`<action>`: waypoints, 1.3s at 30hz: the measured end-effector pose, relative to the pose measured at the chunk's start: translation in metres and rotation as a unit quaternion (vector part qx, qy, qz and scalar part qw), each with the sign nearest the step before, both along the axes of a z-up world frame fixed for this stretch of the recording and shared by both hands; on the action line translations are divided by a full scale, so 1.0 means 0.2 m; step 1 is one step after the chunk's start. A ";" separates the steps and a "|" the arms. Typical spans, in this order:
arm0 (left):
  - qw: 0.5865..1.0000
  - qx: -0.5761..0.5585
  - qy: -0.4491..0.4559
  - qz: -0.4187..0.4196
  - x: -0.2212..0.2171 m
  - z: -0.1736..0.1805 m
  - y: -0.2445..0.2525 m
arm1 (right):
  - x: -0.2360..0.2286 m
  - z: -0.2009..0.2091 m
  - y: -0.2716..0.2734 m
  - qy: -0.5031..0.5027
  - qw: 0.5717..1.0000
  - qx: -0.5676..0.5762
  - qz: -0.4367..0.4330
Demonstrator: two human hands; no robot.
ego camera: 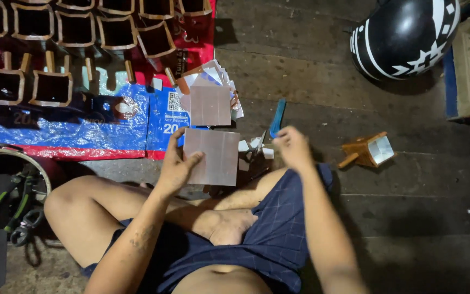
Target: Marking a pattern on a thin sheet of material and cutting it out with scissors.
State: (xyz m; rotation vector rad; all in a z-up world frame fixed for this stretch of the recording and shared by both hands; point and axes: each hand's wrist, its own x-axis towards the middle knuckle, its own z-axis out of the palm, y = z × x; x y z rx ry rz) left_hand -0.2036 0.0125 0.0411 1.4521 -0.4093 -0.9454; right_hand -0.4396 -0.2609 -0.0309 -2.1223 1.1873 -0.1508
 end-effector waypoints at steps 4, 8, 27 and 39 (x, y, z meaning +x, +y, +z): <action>0.999 -0.010 0.030 0.026 0.05 -0.17 0.01 | 0.04 -0.06 -0.10 0.124 0.987 -0.057 0.084; 0.988 -0.058 0.063 0.129 0.09 -0.26 0.03 | 0.19 0.00 0.08 0.293 0.932 -0.026 0.211; 0.978 -0.075 0.105 0.162 0.10 -0.42 0.04 | 0.23 -0.35 0.04 0.301 0.731 -0.169 0.589; 0.994 0.086 -0.063 -0.027 0.06 -0.23 -0.01 | 0.13 0.06 0.22 -0.096 0.984 0.099 0.116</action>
